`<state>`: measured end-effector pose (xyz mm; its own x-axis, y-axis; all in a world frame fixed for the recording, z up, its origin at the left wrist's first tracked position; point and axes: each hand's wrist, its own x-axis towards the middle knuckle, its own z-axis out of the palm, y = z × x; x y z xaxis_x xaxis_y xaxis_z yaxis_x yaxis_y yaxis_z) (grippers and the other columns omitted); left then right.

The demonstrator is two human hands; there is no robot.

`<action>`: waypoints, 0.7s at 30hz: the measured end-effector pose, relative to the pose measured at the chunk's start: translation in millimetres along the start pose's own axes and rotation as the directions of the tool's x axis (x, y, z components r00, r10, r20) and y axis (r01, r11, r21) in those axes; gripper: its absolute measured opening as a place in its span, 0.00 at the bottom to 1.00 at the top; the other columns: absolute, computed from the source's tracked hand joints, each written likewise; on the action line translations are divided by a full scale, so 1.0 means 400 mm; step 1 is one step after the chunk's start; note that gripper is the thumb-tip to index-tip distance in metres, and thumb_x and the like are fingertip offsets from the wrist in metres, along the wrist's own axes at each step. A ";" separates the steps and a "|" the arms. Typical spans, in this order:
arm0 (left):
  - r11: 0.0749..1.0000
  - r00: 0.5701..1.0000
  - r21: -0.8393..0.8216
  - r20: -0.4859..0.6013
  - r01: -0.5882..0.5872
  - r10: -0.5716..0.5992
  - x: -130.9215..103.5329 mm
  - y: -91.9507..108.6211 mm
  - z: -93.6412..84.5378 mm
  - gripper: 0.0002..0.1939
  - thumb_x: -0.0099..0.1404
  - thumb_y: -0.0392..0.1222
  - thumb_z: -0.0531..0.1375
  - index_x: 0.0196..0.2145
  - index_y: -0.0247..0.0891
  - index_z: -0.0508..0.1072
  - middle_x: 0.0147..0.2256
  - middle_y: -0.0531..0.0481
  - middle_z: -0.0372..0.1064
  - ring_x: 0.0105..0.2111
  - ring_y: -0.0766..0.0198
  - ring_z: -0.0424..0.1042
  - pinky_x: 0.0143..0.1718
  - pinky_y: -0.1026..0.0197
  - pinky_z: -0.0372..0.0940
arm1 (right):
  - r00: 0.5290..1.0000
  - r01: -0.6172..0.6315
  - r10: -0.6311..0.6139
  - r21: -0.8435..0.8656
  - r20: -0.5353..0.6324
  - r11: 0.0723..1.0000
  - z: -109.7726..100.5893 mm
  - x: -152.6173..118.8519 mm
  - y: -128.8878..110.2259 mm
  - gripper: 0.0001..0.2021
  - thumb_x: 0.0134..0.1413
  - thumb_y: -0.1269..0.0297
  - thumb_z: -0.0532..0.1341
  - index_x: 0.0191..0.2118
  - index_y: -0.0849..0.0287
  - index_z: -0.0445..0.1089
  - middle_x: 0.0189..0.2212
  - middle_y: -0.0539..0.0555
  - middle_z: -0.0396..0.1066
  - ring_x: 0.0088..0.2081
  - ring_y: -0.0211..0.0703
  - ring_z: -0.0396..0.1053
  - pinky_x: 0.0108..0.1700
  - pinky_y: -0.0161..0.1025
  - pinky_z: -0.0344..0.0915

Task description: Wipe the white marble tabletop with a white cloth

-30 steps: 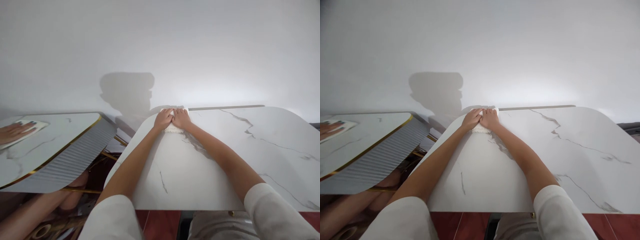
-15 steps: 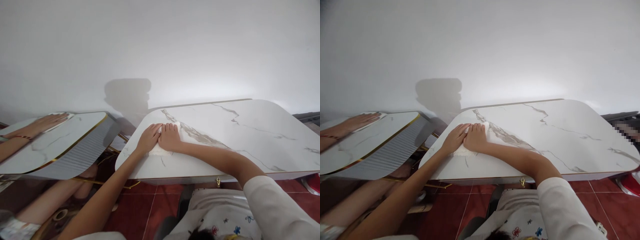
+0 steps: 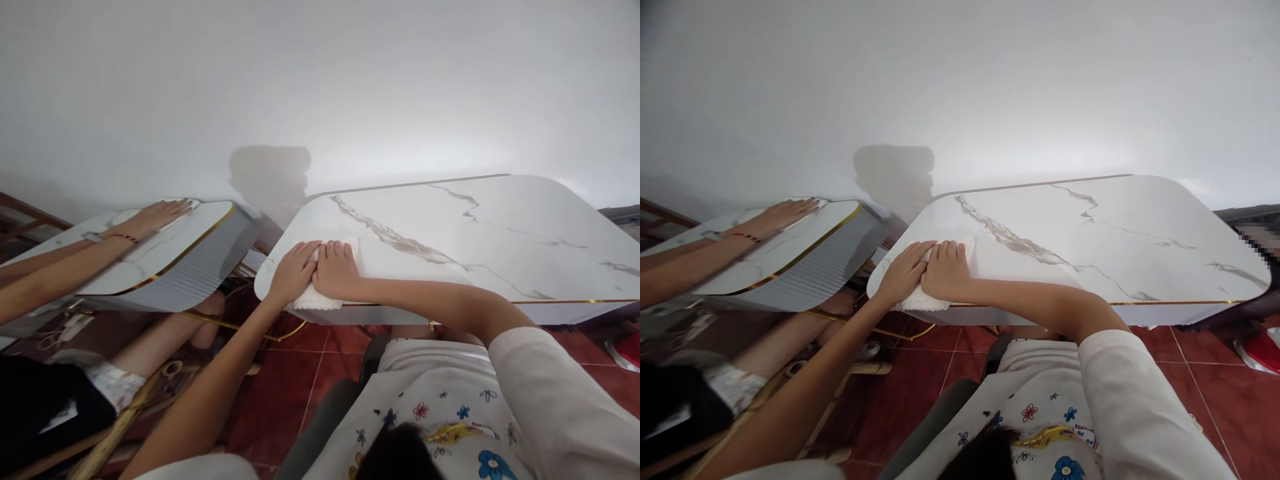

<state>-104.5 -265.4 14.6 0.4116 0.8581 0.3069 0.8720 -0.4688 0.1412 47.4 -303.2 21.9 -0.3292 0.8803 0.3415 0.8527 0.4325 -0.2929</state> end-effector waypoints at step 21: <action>0.985 0.997 -0.167 -0.046 0.048 -0.057 0.264 0.134 0.082 0.28 0.62 0.40 0.49 0.58 0.38 0.71 0.59 0.45 0.69 0.60 0.51 0.65 0.64 0.50 0.58 | 0.995 -0.035 0.039 -0.054 0.088 0.998 -0.060 0.102 0.271 0.27 0.65 0.66 0.46 0.65 0.75 0.56 0.60 0.70 0.62 0.61 0.61 0.57 0.62 0.52 0.48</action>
<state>-5.6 -193.0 23.5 0.3490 0.8727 0.3413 0.8343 -0.4553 0.3109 136.1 -225.1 25.4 -0.3295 0.9104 0.2502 0.8844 0.3904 -0.2558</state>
